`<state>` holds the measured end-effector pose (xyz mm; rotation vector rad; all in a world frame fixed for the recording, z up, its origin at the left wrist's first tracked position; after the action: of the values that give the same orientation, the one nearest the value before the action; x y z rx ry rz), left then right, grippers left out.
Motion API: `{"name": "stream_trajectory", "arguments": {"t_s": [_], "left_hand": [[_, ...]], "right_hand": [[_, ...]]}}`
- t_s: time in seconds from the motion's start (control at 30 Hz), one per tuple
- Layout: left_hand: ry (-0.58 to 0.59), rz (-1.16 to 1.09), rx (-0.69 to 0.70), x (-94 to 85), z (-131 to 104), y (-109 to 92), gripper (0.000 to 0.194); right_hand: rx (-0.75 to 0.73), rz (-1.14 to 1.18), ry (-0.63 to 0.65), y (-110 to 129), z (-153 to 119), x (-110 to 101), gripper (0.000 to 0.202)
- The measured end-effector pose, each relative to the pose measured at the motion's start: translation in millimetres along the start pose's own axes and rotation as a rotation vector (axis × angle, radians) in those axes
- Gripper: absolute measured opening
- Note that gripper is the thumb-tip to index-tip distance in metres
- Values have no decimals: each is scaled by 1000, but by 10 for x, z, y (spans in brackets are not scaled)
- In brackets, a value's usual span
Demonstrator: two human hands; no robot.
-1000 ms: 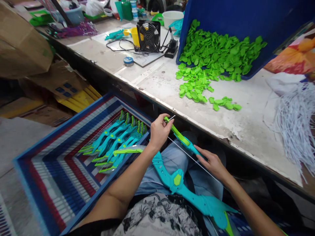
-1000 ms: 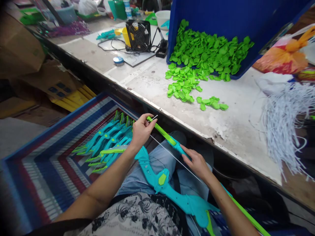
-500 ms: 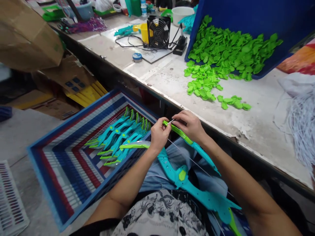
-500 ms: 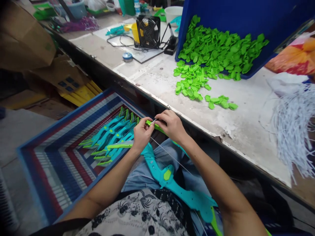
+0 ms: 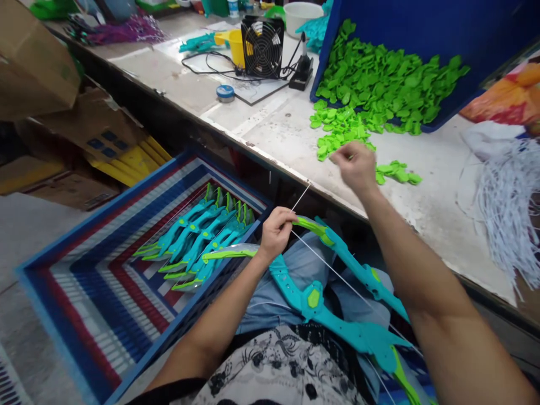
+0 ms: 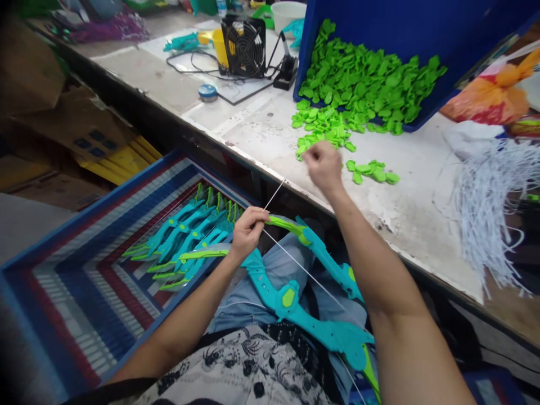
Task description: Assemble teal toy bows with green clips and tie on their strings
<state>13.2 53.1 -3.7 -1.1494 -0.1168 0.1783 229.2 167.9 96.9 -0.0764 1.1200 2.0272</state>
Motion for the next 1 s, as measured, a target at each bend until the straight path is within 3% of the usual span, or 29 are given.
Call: {"name": "stream_trajectory", "arguments": {"t_s": [0.07,0.13,0.23,0.3,0.33,0.4,0.5,0.57,0.7,0.8,1.0], "left_hand": [[103,-6,-60,77,24,46,17],[136,-65,-233,135,116,129,24],[107,-297,-628,231,265,280,38],[69,-389,-778,237,372,322,31],[62,-375,-779,206,438,318,26],[66,-220,-656,87,573,261,18],[66,79,-364,-69,671,70,8],[33,89,-297,-94,642,-15,8],[-29,-203,-535,-22,498,103,18],[37,-304,-702,60,412,203,26],[107,-366,-825,71,368,245,33]], "right_hand": [[79,-20,-187,-90,242,-218,15],[70,66,-236,98,140,-271,12],[-92,273,32,664,-572,38,9],[-90,305,81,798,-1098,168,8],[-46,307,69,763,-1292,207,7],[54,325,21,606,-1521,253,7],[140,358,8,421,-1575,340,7],[166,359,-17,380,-1528,364,8],[241,423,-94,359,-1465,354,9],[250,471,-110,365,-1448,340,7],[193,521,-61,443,-1410,342,13]]}}
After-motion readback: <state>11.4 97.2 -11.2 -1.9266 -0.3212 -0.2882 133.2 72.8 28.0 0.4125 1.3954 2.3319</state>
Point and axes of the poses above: each hand's wrist, its own z-axis towards the middle knuckle, its own x-axis out of the palm, y = z × x, the point moved 9 cm from there along z, towards the middle knuckle, and after that the axes turned 12 degrees about -y, right-handed, at the moved point
